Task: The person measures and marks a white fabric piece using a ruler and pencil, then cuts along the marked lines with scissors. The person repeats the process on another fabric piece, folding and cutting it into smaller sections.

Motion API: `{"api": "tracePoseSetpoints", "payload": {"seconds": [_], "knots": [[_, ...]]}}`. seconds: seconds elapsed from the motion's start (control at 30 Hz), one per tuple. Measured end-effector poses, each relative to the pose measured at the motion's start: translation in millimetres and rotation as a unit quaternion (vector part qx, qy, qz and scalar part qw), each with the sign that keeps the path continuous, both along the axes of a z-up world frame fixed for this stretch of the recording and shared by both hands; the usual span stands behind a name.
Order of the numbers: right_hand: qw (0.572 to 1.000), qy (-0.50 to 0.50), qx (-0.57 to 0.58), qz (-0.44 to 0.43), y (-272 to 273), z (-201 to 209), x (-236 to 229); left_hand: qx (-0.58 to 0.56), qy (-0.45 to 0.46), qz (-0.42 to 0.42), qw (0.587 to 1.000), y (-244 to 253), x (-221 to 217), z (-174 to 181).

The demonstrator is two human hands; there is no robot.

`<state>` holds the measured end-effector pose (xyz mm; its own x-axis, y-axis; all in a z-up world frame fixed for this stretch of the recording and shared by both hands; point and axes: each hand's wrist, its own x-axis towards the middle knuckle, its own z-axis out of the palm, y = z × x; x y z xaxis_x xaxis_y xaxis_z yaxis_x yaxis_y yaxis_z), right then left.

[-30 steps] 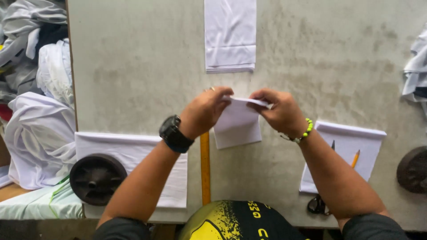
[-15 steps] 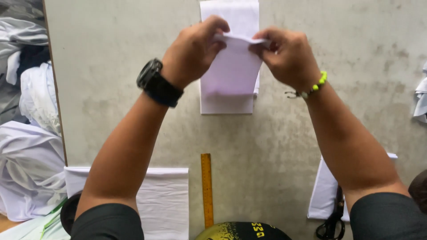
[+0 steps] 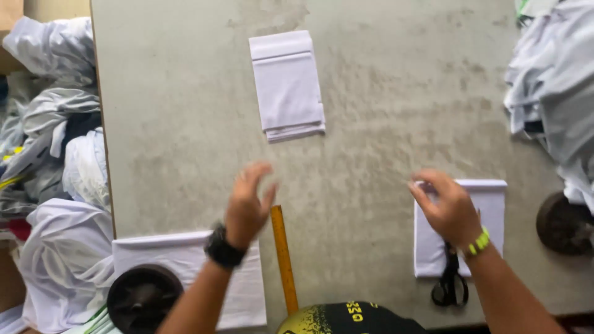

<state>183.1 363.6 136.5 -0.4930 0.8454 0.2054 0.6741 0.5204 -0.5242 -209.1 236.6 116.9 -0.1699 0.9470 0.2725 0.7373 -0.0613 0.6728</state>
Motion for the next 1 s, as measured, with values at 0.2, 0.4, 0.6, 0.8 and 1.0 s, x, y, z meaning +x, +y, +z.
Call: {"api": "tracePoseSetpoints", "payload": {"seconds": [0.2,0.4,0.6,0.8,1.0], "knots": [[0.965,-0.12,-0.134,-0.193,-179,-73,169,-0.146,-0.107,-0.072,0.981,-133,145,-24],[0.944,-0.167,-0.203,-0.202,-213,-49,167,-0.014,0.042,-0.27,0.962,-120,262,-71],[0.921,-0.261,-0.211,-0.198,-217,-77,169,0.122,0.25,-0.259,0.925,-81,332,-90],[0.974,0.019,-0.121,-0.19,-222,-97,201,0.139,0.247,-0.2,0.938,-60,337,-79],[0.937,-0.042,-0.049,-0.343,-225,-126,290,0.153,0.373,-0.093,0.91,83,293,-175]]}}
